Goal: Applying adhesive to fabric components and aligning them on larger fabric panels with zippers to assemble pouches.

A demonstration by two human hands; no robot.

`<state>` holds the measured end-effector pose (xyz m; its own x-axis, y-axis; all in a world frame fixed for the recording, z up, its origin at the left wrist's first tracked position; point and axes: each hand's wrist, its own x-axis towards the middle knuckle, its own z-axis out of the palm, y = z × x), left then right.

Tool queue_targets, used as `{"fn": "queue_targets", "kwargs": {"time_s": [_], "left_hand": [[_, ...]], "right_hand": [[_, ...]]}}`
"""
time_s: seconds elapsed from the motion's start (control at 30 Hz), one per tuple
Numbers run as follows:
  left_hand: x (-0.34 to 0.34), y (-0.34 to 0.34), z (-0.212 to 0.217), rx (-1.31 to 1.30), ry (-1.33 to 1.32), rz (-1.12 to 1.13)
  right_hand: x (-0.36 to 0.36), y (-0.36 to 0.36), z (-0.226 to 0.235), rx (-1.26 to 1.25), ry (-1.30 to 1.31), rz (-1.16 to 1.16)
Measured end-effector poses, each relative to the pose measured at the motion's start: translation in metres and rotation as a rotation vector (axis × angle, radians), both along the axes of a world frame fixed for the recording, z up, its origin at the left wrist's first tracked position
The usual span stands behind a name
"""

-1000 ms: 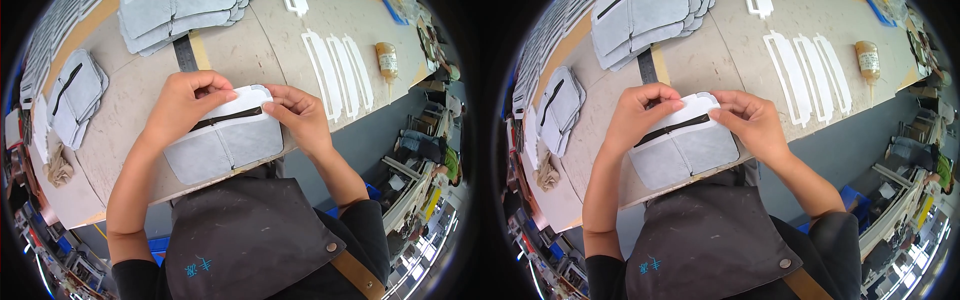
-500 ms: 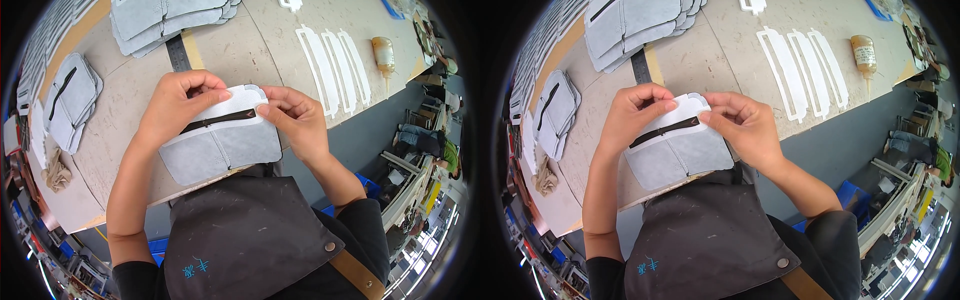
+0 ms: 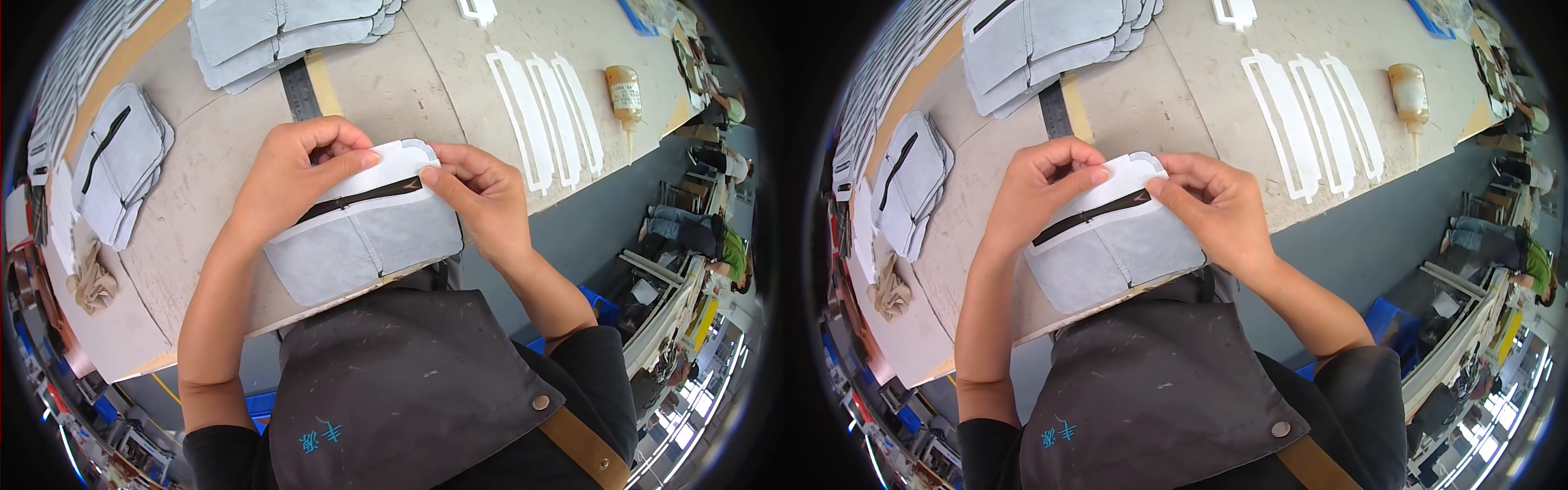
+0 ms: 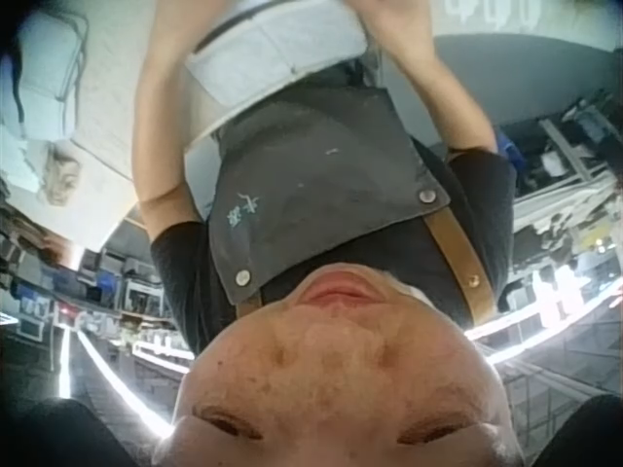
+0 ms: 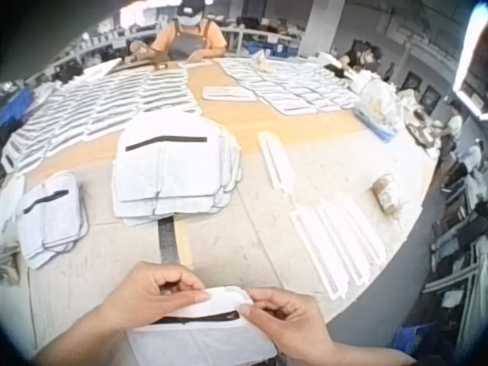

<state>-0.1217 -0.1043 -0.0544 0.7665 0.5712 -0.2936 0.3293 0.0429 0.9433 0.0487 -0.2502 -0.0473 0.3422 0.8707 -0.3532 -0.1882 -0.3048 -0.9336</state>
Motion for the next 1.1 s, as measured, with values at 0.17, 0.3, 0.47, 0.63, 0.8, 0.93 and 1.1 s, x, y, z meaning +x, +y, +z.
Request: {"fn": "queue_targets", "kwargs": {"time_s": [0.17,0.3,0.47,0.63,0.8,0.93,1.1], "left_hand": [[-0.045,0.003,0.003,0.017,0.128,0.071],[-0.084,-0.007,0.003,-0.171,0.161,0.195],[-0.092,-0.025,0.004,-0.253,0.080,0.343],[-0.094,-0.033,0.002,-0.345,-0.064,0.485],[-0.091,-0.037,0.002,-0.426,-0.145,0.561],[-0.091,-0.039,0.003,-0.429,-0.173,0.583],[-0.089,-0.039,0.002,-0.401,-0.141,0.597]], "right_hand": [[0.002,0.002,-0.008,-0.003,-0.085,-0.087],[0.010,0.000,-0.016,0.070,-0.073,-0.143],[0.018,0.000,-0.021,0.076,-0.106,-0.145],[0.016,0.004,-0.023,0.028,-0.124,-0.167],[0.017,0.003,-0.027,0.046,-0.117,-0.162],[0.016,0.004,-0.025,0.033,-0.133,-0.165],[0.018,0.002,-0.025,0.024,-0.168,-0.146]]}}
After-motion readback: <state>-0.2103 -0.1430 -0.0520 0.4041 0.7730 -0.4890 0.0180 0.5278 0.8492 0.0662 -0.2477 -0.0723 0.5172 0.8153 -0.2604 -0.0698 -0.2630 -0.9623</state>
